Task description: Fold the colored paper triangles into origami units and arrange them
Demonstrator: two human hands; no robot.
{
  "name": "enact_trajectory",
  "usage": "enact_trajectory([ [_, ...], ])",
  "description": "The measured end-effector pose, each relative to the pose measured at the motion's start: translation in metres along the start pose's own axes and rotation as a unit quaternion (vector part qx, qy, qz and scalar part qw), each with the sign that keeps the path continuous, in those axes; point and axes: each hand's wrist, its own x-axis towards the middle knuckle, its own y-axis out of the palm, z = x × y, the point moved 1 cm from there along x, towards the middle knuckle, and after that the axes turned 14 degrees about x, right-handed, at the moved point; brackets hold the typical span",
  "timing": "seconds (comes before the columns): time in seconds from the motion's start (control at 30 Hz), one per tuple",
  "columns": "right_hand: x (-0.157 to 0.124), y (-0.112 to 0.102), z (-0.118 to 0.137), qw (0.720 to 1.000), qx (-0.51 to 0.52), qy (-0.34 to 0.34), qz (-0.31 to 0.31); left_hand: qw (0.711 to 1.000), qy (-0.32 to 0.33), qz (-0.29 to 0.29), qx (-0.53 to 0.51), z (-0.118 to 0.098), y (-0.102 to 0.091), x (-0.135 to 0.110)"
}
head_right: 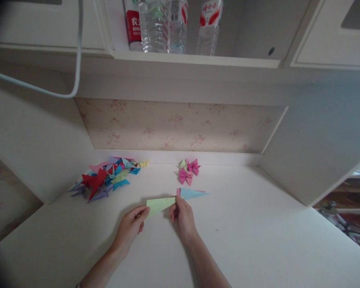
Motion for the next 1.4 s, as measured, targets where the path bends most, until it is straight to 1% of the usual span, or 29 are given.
enact_trajectory([
  [0.1, 0.0, 0.001, 0.002, 1.0, 0.025, 0.002, 0.0, 1.0, -0.001, 0.004, 0.002, 0.0, 0.0, 0.001],
  [0.23, 0.002, 0.0, 0.002, 0.999, 0.038, 0.003, -0.018, 1.0, 0.004, 0.004, -0.006, 0.002, 0.001, 0.003],
  [0.4, 0.003, -0.001, 0.001, 0.999, 0.034, -0.017, -0.019, 1.0, -0.007, -0.005, -0.023, 0.003, 0.002, 0.004],
  [0.5, 0.003, -0.001, 0.001, 1.0, 0.024, -0.002, -0.02, 0.999, -0.008, -0.01, -0.032, 0.001, 0.001, 0.003],
  [0.6, 0.0, 0.0, 0.0, 0.999, -0.025, 0.016, 0.012, 0.999, -0.017, -0.029, -0.043, -0.001, -0.002, 0.002],
  [0.67, -0.004, 0.003, -0.001, 0.994, -0.097, 0.021, 0.052, 0.997, -0.021, -0.04, -0.06, -0.001, -0.004, 0.002],
  [0.7, -0.007, 0.004, -0.002, 0.986, -0.148, 0.019, 0.076, 0.996, -0.023, -0.044, -0.07, -0.001, -0.005, 0.002],
  [0.73, -0.011, 0.006, -0.003, 0.972, -0.209, 0.011, 0.103, 0.995, -0.025, -0.046, -0.079, -0.001, -0.006, 0.002],
  [0.77, -0.014, 0.009, -0.003, 0.951, -0.278, -0.006, 0.132, 0.995, -0.027, -0.046, -0.086, -0.001, -0.006, 0.002],
  [0.83, -0.022, 0.015, -0.003, 0.89, -0.414, -0.059, 0.182, 0.994, -0.027, -0.044, -0.094, -0.003, -0.007, 0.003],
  [0.9, -0.028, 0.021, -0.001, 0.826, -0.514, -0.105, 0.208, 0.995, -0.021, -0.039, -0.091, -0.004, -0.007, 0.003],
  [0.93, -0.031, 0.024, 0.0, 0.8, -0.549, -0.116, 0.211, 0.995, -0.017, -0.037, -0.086, -0.005, -0.007, 0.003],
  [1.0, -0.033, 0.027, 0.002, 0.767, -0.594, -0.12, 0.21, 0.996, -0.009, -0.032, -0.078, -0.008, -0.006, 0.003],
  [1.1, -0.033, 0.029, 0.002, 0.743, -0.623, -0.118, 0.215, 0.998, 0.011, -0.019, -0.057, -0.016, 0.004, 0.007],
  [1.17, -0.032, 0.027, 0.001, 0.734, -0.631, -0.124, 0.217, 0.999, 0.04, -0.001, -0.028, -0.028, 0.017, 0.013],
  [1.23, -0.03, 0.024, -0.001, 0.724, -0.644, -0.129, 0.213, 0.996, 0.086, 0.018, 0.013, -0.044, 0.035, 0.022],
  [1.3, -0.028, 0.021, -0.004, 0.713, -0.657, -0.128, 0.21, 0.987, 0.13, 0.035, 0.084, -0.061, 0.058, 0.034],
  [1.33, -0.027, 0.02, -0.005, 0.709, -0.662, -0.126, 0.209, 0.981, 0.144, 0.043, 0.126, -0.068, 0.069, 0.041],
  [1.4, -0.026, 0.017, -0.007, 0.707, -0.664, -0.124, 0.208, 0.967, 0.147, 0.056, 0.198, -0.078, 0.09, 0.055],
])
